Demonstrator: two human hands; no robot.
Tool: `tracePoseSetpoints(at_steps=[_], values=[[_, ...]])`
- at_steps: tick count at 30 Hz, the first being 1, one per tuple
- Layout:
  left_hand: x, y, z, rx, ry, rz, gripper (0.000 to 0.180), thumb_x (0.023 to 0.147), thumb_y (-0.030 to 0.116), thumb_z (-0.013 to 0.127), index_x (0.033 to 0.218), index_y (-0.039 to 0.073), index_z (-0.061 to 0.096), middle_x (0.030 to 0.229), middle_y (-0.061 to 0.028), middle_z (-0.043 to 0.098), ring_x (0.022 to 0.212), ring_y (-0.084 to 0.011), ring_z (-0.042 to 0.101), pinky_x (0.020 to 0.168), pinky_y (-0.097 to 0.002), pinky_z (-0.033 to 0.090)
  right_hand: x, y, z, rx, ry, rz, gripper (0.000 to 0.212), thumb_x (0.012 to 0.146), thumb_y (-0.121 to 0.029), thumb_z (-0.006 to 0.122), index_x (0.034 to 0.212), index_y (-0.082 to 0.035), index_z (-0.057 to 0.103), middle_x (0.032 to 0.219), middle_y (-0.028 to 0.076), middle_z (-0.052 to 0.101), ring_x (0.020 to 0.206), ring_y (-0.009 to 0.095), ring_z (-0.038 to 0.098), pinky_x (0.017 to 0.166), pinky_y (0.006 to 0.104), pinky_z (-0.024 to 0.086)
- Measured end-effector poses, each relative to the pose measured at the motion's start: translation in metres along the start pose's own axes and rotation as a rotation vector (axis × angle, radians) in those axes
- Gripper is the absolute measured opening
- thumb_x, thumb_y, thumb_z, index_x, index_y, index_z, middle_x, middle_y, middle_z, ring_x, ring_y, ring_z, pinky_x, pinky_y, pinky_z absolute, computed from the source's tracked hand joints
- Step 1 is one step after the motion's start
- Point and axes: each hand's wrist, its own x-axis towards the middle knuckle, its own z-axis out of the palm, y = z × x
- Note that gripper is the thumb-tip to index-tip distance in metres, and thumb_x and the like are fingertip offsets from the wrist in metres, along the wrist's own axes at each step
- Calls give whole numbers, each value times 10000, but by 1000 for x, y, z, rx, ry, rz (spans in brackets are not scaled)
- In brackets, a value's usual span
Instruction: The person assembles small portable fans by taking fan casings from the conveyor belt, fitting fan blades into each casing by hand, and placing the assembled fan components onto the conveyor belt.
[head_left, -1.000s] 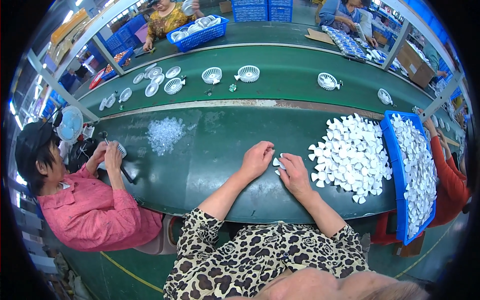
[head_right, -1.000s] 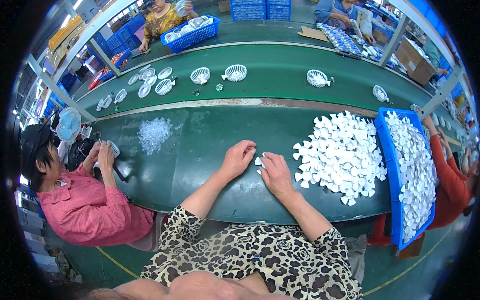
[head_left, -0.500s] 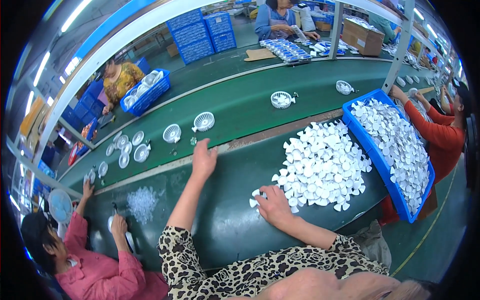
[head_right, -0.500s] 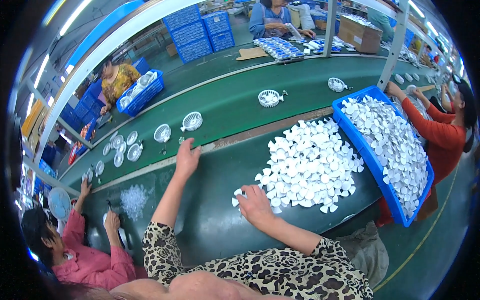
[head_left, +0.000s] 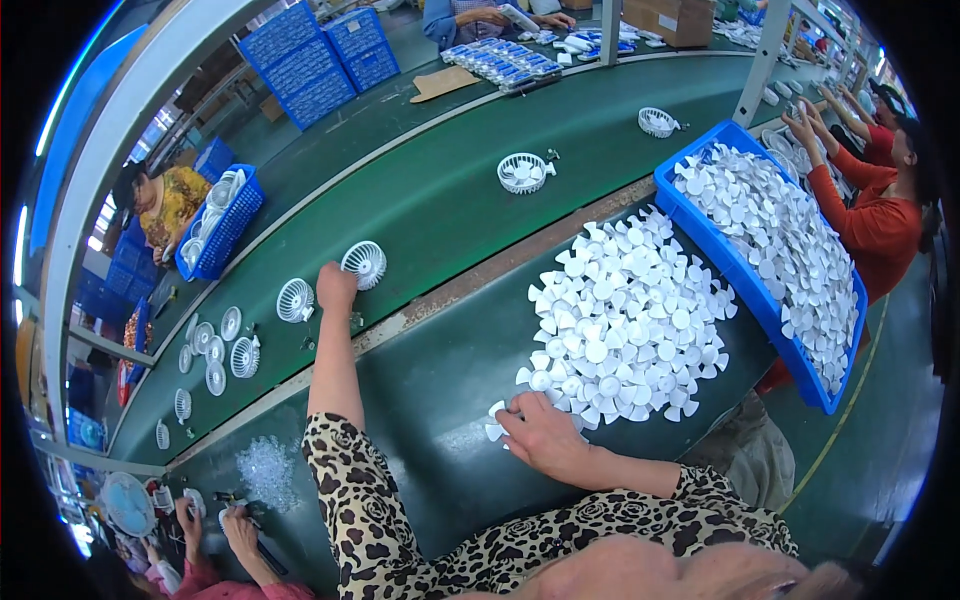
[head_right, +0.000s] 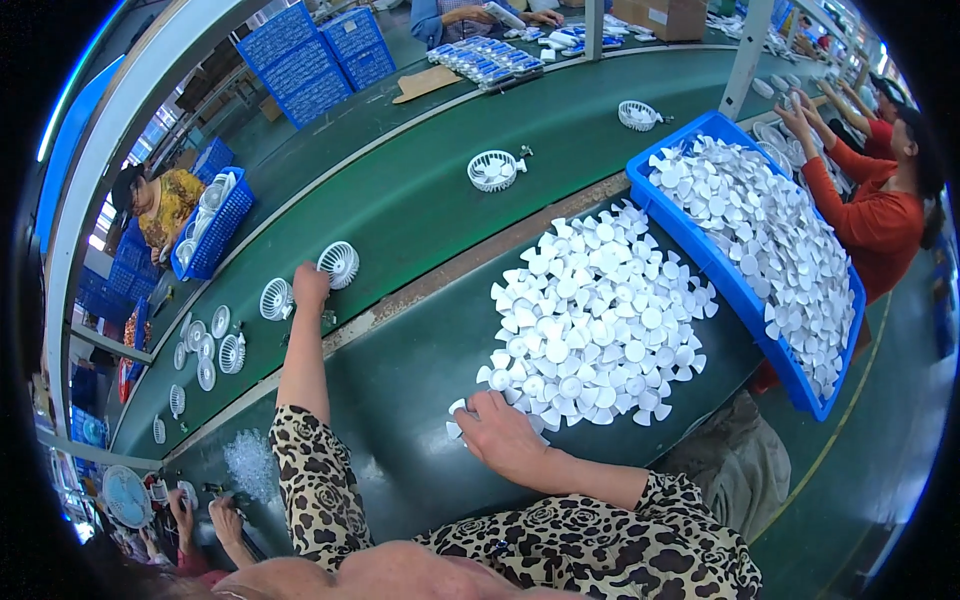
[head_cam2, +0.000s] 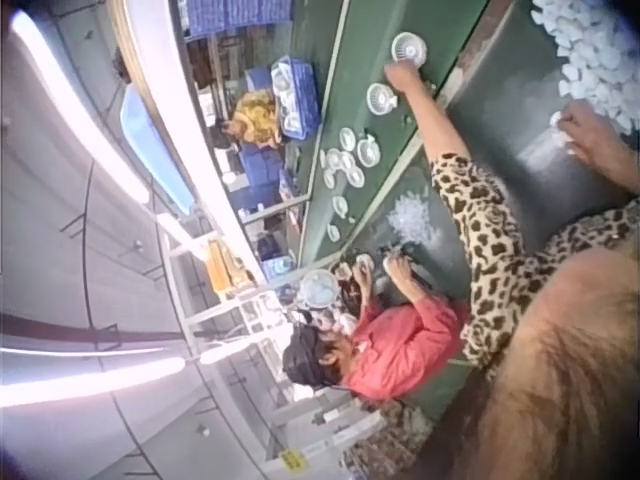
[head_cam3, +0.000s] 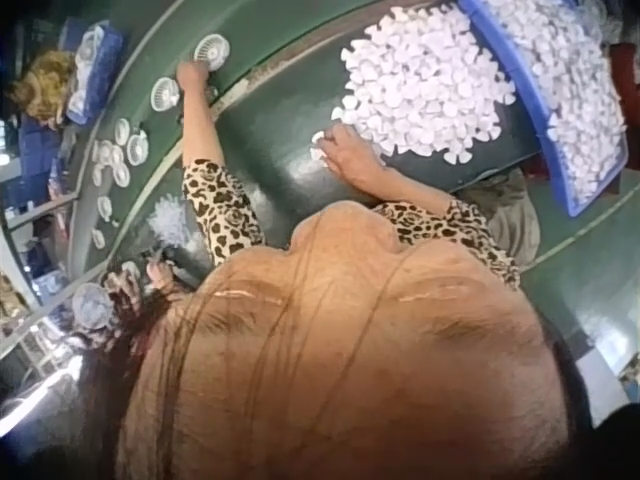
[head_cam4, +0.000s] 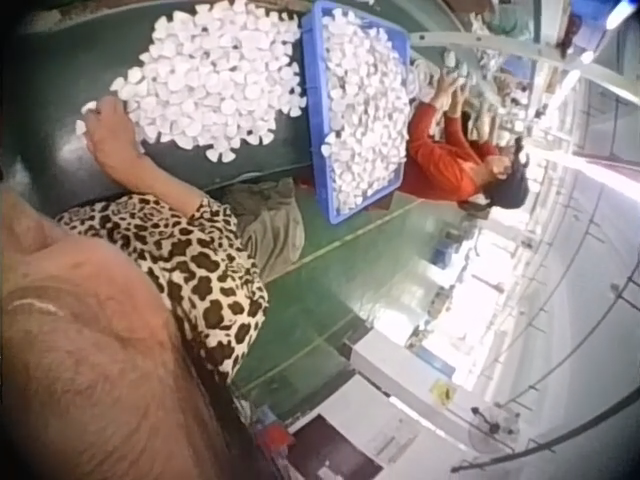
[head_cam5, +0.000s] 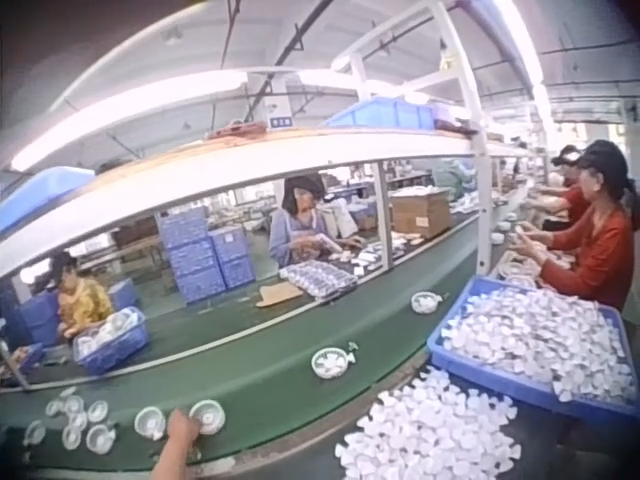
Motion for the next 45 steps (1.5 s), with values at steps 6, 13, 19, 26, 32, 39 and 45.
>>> tracePoseSetpoints(at_steps=[6,13,19,26,32,39,45], values=[[-105,28,-39,-967,-164,-74,161,840,48,552,976,-37,541,868,-102,608,715,-179,613,546,-298,507,-9,3,5,-130,-25,12,338,756,-166,690,1050,-45,576,923,107,486,885,248,524,582,335,506],[-258,4,-73,-1382,-492,-315,273,943,203,538,1117,-5,569,940,-95,655,756,-165,654,552,-298,555,-12,6,17,-194,-115,23,359,760,-216,696,1063,-92,549,924,118,509,833,278,578,615,395,511],[-302,5,-65,-1708,-430,-414,306,967,213,511,1146,-34,534,1035,-108,632,908,-184,633,795,-325,537,0,6,12,105,233,-46,356,740,-152,730,1058,-62,597,884,113,563,718,283,595,574,373,489],[-326,4,-58,-1748,-562,-290,334,979,319,491,1102,15,560,1014,-65,644,898,-130,624,778,-279,521,12,-36,13,76,171,-197,356,742,-137,731,1060,-51,595,847,90,536,628,242,582,532,335,479],[-343,15,-54,-1731,-532,-227,317,952,305,555,1097,23,566,924,-10,616,819,-68,565,712,-224,470,28,-43,24,-158,104,-268,326,727,-109,721,1023,-51,598,843,91,541,749,270,581,587,370,485],[-339,15,-53,-1635,-304,-126,269,901,110,612,1119,-31,542,970,-61,636,841,-87,588,739,-239,492,34,-41,25,-44,270,-314,411,708,-52,741,1094,-21,605,990,149,574,844,301,593,682,350,502],[-342,8,-53,-1347,-275,18,249,861,135,635,1026,-42,576,869,-72,648,787,-91,576,679,-259,478,48,-25,18,467,-268,223,382,760,-245,744,986,32,609,847,142,634,794,206,599,700,318,469]])
